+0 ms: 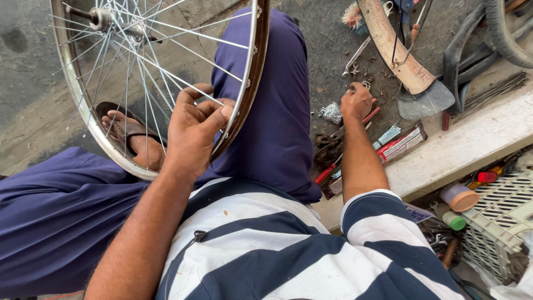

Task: The person sits on the ground with a bicycle wheel rim across their lap and laces spokes into it, threading spokes through the hub and rim and twisting spoke nipples by hand to secure them. They rotate the wheel as they work around the rim, adding and tightening spokes one at a time.

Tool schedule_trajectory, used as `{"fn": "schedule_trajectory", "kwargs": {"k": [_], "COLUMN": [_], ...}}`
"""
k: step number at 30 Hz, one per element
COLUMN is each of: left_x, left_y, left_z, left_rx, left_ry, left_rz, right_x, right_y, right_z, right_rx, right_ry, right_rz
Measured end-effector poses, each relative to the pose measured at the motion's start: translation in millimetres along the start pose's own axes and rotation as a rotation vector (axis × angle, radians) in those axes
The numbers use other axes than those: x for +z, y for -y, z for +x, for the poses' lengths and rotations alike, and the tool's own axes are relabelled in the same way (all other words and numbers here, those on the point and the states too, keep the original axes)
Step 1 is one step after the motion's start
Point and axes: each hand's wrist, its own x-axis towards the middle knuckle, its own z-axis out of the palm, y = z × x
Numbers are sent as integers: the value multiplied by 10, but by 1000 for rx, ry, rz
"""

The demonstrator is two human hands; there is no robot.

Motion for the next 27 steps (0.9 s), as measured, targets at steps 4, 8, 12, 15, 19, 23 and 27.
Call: {"fn": "schedule_trajectory", "kwargs": {"k": [4, 8, 12, 15, 19, 23, 27], "left_x": [30, 35, 57, 20, 43, 85, -19], "left_y": [10, -40, -9, 8, -46, -270, -563], "left_z": [-5, 17, 42, 43, 45, -46, -374], "left_rx": [32, -27, 17, 11, -4, -32, 443], "left_ry": [-35, 25, -64, -33, -47, -102, -99], "left_rz": [120, -102, 126, 45, 84, 379, 1021], "right_x": [-26, 19, 92, 90, -168, -1035, -1964], "right_y": [-1, -40, -162, -145, 291, 1070, 1898], "right_z": [64, 132, 111, 104, 65, -243, -646], "right_rx": [-164, -323, -358, -353, 36, -41, -347], "right_ry": [66, 219, 157, 129, 295, 337, 332], "right_rz": [-117, -220, -250, -199, 629, 1170, 1158]}}
